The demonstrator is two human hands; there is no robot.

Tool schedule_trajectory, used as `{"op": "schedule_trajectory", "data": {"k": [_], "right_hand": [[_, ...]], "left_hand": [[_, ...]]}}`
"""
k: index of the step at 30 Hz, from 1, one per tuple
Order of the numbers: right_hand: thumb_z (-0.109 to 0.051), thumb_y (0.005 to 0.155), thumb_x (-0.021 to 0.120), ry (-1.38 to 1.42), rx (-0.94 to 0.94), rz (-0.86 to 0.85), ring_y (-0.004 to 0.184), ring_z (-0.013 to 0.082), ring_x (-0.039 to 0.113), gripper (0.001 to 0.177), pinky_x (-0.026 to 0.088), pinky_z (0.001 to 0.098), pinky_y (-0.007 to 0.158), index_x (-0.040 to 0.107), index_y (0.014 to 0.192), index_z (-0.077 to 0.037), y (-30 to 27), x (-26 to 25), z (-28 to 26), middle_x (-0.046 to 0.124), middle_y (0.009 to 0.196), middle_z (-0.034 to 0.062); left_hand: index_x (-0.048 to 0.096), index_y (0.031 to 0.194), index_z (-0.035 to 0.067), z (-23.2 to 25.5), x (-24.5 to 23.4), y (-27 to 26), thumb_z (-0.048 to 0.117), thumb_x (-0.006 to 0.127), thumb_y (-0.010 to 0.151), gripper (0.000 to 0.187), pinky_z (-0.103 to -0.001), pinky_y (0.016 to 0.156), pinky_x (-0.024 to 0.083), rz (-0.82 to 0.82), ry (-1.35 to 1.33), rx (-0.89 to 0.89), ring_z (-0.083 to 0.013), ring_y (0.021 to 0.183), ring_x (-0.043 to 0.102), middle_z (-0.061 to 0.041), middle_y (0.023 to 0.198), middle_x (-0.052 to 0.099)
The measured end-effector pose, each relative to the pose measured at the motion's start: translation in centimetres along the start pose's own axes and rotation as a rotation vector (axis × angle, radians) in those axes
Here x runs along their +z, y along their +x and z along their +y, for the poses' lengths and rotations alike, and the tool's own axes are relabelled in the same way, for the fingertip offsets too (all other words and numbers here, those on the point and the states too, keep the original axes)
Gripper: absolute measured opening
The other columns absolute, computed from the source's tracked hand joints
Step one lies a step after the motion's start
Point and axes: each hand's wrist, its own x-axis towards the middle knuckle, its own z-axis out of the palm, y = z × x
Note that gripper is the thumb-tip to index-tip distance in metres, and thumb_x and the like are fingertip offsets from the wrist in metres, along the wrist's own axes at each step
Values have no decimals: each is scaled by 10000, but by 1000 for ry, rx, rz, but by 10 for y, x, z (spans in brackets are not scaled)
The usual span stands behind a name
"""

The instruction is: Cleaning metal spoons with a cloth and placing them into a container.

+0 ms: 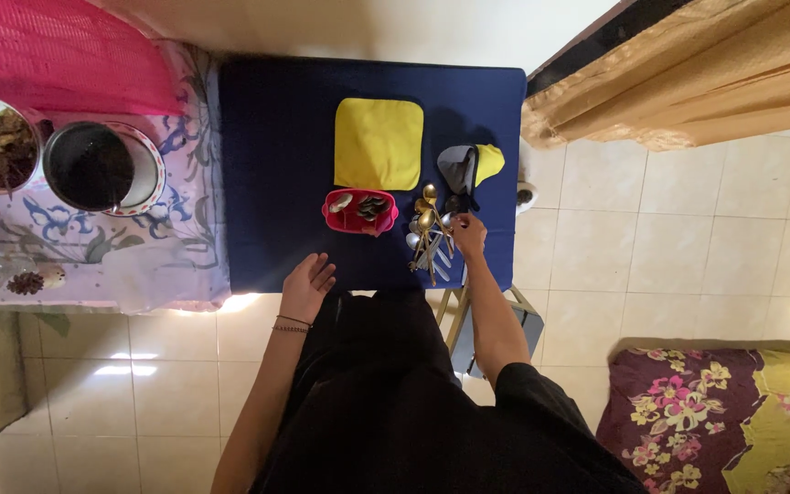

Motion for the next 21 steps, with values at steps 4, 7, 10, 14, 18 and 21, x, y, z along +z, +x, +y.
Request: {"op": "schedule_trajectory", "data": {"k": [4, 7, 10, 14, 18, 21], "right_hand": [[-278, 850, 721, 31, 89, -9, 903, 288, 748, 279, 561, 398, 830, 783, 1003, -53, 2, 0, 0, 781, 938, 137], [-292, 858, 711, 79, 109, -24, 905, 279, 757, 293, 569, 386, 831, 764, 1019, -52, 3, 2, 4, 778, 946, 141], [-283, 894, 701, 93, 52, -29, 914, 304, 743, 294, 557, 401, 820, 723, 1055, -38, 8, 1, 10, 764, 957, 156], [-258, 942, 663, 90, -28, -11, 918, 344, 734, 282, 551, 424, 806, 664, 1088, -16, 10, -6, -3, 751, 967, 177], [-241, 956, 644, 83, -78, 17, 930, 365, 740, 271, 560, 435, 817, 661, 1097, -11, 4, -30, -36, 752, 967, 193], [-207, 956, 661, -31, -212, 37, 927, 392, 731, 272, 543, 471, 828, 695, 1146, -17, 7, -35, -34, 762, 978, 206]], "left_hand": [[590, 1182, 70, 5, 10, -11, 212, 644, 986, 248, -363, 821, 550, 5, 3, 2, -217, 991, 677, -70, 1162, 691], [593, 1202, 67, 11, 15, -20, 216, 639, 986, 267, -358, 827, 548, 14, 12, 9, -209, 996, 676, -67, 1166, 691], [591, 1218, 57, 10, 13, -19, 221, 640, 988, 287, -354, 835, 552, 11, 16, 16, -204, 1001, 675, -63, 1166, 690], [579, 1235, 60, 5, 3, -14, 227, 645, 990, 304, -359, 833, 552, 3, 18, 18, -206, 997, 671, -62, 1164, 682], [573, 1251, 60, 1, 0, -13, 236, 634, 989, 322, -357, 829, 555, 0, 35, 20, -206, 994, 676, -61, 1182, 683], [567, 1272, 60, -1, 1, -14, 241, 630, 986, 345, -357, 824, 558, 1, 64, 34, -209, 991, 676, -65, 1192, 683]]}}
